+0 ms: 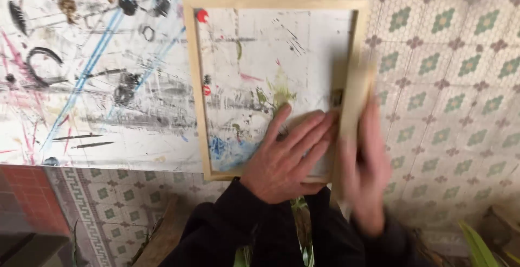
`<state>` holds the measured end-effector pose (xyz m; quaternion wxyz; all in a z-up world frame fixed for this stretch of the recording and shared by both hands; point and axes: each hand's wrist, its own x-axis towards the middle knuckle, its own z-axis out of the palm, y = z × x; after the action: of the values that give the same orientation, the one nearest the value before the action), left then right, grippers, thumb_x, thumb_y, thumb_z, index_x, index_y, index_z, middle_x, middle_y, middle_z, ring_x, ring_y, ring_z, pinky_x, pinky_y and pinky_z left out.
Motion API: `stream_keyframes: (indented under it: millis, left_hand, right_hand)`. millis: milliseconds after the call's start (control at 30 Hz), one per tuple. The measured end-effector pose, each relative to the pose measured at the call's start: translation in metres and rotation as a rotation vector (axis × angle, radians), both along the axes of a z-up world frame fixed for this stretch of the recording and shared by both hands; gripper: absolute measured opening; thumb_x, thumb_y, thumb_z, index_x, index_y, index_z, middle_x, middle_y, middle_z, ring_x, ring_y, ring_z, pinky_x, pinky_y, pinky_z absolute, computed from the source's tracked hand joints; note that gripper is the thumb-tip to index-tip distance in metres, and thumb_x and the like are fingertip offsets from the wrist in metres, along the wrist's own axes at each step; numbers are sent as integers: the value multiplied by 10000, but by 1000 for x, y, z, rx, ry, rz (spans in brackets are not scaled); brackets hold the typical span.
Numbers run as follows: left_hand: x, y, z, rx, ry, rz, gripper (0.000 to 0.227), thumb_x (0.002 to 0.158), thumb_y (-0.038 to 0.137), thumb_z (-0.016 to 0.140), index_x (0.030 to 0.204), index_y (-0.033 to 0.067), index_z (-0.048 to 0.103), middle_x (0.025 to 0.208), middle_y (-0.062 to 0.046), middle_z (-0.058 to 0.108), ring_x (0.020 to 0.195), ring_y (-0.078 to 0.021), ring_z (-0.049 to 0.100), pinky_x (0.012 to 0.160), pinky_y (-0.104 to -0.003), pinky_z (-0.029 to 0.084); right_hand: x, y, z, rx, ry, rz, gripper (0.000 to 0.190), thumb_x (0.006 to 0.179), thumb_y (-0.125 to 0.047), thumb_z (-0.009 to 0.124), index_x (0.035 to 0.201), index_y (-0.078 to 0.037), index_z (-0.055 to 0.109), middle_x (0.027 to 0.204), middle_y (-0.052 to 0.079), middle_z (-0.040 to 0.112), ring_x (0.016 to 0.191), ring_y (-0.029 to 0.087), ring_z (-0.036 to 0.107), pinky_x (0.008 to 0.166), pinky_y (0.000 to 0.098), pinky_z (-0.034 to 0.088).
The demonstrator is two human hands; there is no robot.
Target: Sanding the wooden edges and surface of a picture frame using a sanding block on a workbench.
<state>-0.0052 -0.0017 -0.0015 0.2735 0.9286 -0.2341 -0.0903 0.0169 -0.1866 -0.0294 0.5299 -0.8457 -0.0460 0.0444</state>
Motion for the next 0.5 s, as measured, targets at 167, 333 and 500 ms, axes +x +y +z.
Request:
stream_keyframes:
  millis: [167,333,500]
  left_hand:
    - [1,-1,7,158,-29,-79,1036,798,712,623,1571,39,468,1677,-85,374,1567,-213,316,1293,-610,182]
    - [4,4,-10,4,-50,-17,1029,862,753,621,1544,4,442,1649,-155,382,1561,-278,307,1264,-662,151]
    - [9,1,7,62,-52,-32,1017,851,699,670,1569,11,456,1678,-124,383,1576,-236,320,1301,-622,173]
  right_hand:
    - [75,16,15,5,55,-26,521,1108,-120,443,1593,5,297,1708,203,433,638,239,417,575,365,390]
    - [-98,-17,-8,17,-31,9,499,1061,-55,524,1535,39,398,1628,308,366,1555,389,378,1256,437,364]
    - [66,2,-16,359,30,-13,548,1156,-43,505,1627,82,255,1711,232,303,1594,295,360,1323,384,339]
